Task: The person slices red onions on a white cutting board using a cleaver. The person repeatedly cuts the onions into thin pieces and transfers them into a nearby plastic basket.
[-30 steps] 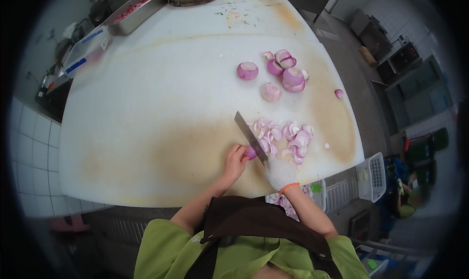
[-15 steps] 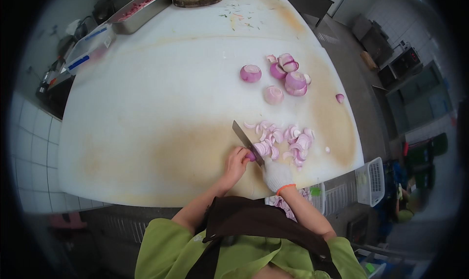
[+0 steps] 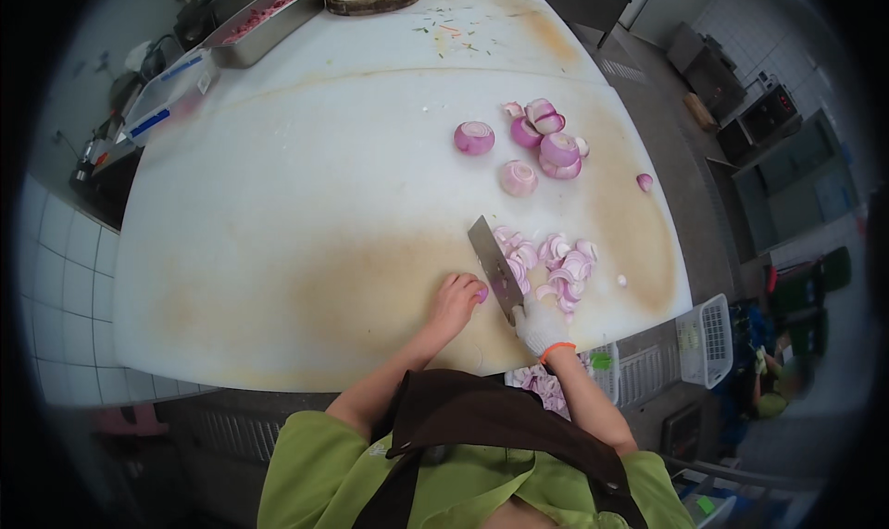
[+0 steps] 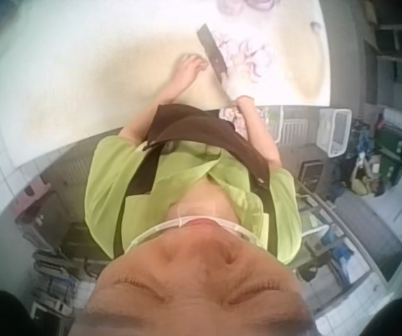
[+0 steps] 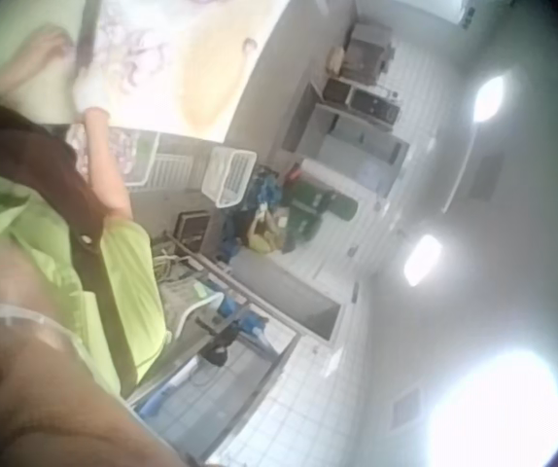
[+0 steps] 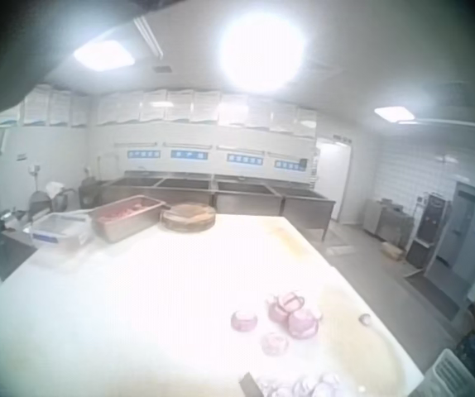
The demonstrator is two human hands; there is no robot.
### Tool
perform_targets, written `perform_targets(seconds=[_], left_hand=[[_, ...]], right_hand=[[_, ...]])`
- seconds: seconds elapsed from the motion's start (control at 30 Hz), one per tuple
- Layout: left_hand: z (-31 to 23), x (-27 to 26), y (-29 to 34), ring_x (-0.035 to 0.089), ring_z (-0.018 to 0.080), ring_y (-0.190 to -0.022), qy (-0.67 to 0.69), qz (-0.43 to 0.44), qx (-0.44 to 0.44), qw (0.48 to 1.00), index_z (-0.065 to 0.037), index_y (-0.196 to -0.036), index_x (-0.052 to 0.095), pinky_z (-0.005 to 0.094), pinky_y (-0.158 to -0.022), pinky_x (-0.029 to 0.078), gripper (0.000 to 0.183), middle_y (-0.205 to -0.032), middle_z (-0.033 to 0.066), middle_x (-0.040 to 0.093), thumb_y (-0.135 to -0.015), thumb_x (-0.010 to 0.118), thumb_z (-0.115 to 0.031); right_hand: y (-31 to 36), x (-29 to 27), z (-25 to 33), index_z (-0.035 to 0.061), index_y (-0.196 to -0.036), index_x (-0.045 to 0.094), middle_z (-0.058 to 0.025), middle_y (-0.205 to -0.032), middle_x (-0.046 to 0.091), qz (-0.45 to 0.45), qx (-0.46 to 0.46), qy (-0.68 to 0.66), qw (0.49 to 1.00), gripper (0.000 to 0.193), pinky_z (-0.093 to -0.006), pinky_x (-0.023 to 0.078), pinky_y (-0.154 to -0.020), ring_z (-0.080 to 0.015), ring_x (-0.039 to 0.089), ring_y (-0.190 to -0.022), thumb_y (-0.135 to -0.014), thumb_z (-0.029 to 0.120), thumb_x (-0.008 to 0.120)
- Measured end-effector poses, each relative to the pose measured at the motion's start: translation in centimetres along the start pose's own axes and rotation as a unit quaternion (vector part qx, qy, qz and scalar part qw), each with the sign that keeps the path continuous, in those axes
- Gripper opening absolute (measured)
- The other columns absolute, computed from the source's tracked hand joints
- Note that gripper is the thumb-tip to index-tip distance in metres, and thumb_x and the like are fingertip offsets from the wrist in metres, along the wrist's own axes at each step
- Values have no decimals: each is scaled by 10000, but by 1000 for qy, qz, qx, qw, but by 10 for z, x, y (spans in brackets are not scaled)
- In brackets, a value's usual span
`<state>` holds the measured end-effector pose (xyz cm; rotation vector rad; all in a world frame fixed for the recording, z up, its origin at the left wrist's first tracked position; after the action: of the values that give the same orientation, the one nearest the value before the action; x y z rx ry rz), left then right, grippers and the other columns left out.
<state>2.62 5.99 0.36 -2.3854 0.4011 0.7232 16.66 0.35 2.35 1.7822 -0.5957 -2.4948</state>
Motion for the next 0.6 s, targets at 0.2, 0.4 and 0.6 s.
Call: perform_targets(seconds=[0.2,0.4,0.6], left_hand=[[21,-1,11,570,303,-825,13,-37,-67,997,-43,-829,631,381,-721,466,156,-855,99,591,-690,700,-21],[30,-23,3,562,303,-798,40,-90,-82,992,-43,-798,605,391,-714,460,75,-802,94,575,-759,669,-42],[92,-55,-39,564,299,-893,26,-174,-151,973,-5,-990,591,372,-801,446,163,-979,147,598,-900,528,-126]], right_hand=[[5,14,21,15,-966,533,-236,-768,642,11,-40,22,999,277,-514,475,-667,-412,626,-711,-905,279,474],[15,-4,20,-4,-978,520,-252,-791,636,18,-9,-9,1000,285,-521,467,-689,-426,618,-738,-910,267,465],[14,34,51,-15,-992,521,-270,-841,635,62,-91,-129,986,300,-521,462,-729,-438,610,-789,-914,266,450]])
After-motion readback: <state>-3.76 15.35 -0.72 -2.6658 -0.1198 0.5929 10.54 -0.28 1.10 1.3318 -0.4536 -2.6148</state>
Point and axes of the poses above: each hand's wrist, its own y-axis away from the middle knuckle, its own x-axis out of the palm, z = x × y, the point moved 10 cm from there along -y, towards the middle knuckle
